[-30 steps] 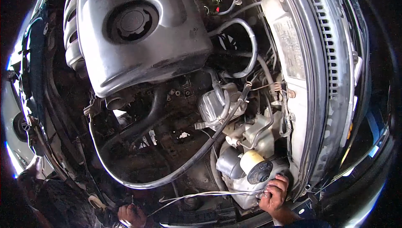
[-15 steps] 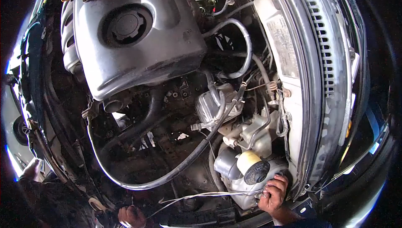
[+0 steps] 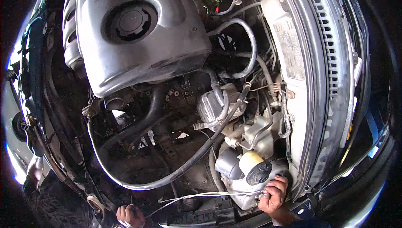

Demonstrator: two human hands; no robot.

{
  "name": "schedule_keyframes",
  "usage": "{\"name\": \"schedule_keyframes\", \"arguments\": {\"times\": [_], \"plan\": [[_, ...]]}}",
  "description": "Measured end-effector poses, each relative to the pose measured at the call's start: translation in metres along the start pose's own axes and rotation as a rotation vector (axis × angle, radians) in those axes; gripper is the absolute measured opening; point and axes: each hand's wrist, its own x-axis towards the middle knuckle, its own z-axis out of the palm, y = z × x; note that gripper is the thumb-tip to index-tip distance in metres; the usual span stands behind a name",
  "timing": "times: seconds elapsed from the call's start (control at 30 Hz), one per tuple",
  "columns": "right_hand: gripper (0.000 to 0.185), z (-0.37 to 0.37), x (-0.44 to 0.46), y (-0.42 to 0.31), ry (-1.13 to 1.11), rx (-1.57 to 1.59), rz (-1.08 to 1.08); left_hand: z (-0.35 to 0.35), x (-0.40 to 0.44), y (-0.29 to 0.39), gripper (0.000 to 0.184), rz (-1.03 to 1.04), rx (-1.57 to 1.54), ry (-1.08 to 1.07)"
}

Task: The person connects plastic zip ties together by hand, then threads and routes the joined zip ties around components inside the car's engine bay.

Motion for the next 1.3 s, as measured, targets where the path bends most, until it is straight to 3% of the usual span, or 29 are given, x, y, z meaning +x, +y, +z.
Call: {"name": "schedule_keyframes", "arguments": {"times": [0.6,0.8,0.9,1.03,1.13,1.2,1.3], "plan": [[0.012,0.001,0.0,0.001,0.017,0.005,-0.006,0.002,-0.006,-0.003,0.018,-0.022,0.028,-0.027],[0.014,-0.003,0.003,0.0,-0.005,0.004,-0.008,0.012,-0.018,-0.025,0.024,0.096,0.009,0.024],[0.014,-0.002,0.003,0.001,0.023,0.03,-0.016,-0.022,0.011,0.02,0.018,0.016,-0.033,-0.051],[0.014,-0.001,0.003,0.001,0.026,0.03,-0.01,0.016,-0.031,-0.037,0.026,0.036,0.017,-0.031],[0.018,0.0,-0.003,0.003,0.047,0.052,0.008,0.015,-0.022,-0.032,0.026,0.077,0.009,-0.027],[0.019,-0.002,0.002,0.001,0.05,0.029,-0.001,-0.023,0.018,0.025,0.013,0.084,0.027,0.052],[0.02,-0.004,0.005,0.003,0.05,0.067,-0.036,-0.023,0.022,0.029,0.009,0.088,0.01,0.082]]}}
